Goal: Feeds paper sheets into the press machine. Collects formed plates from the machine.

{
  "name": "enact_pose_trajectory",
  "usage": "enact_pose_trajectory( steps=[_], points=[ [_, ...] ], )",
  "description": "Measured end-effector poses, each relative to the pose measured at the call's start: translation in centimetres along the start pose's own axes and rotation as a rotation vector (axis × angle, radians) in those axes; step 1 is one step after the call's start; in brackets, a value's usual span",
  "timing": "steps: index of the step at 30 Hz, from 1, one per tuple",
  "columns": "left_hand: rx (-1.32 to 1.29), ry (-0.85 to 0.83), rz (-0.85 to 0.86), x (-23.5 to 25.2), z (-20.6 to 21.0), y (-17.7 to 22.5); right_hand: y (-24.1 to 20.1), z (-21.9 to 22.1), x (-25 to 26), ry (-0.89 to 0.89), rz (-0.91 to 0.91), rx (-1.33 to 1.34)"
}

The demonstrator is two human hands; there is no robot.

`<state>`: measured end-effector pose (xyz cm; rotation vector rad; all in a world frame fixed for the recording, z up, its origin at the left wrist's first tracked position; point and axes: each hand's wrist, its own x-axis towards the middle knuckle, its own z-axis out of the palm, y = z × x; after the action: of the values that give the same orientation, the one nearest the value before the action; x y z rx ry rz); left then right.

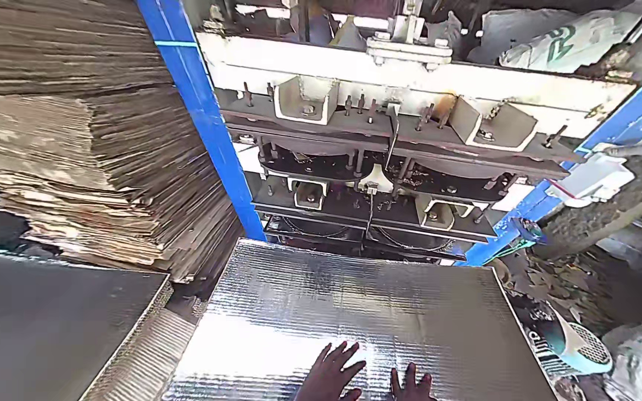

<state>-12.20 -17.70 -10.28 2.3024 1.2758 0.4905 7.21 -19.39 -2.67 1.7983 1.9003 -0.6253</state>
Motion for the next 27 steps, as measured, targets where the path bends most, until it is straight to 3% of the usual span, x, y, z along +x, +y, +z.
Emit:
enact_pose_trajectory(
  steps=[7,18,20,23,27],
  points=[
    [0.037,0.034,-0.003,0.3,0.1,0.3,-0.5,-1.1,0.1,-0.082,0.068,0.045],
    [0.037,0.016,-0.012,0.3,-0.2,0.5,-0.1,-2.4,-0.1,-0.121,0.022,0.005],
    [0.031,0.038,-0.004,0.4,-0.2,0.6,1.4,-3.3,1.1,0.142,-0.062,0.108],
    [0.006,0.016,-0.014,0.4,-0.4,1.0,2.2,-7.8,6.9,0.451,-0.161,0.361],
    [-0.055,-0.077,-0.05,1.0,-1.0,1.5,1.2,-12.6,17.3,0.633,-0.12,0.366]
  ],
)
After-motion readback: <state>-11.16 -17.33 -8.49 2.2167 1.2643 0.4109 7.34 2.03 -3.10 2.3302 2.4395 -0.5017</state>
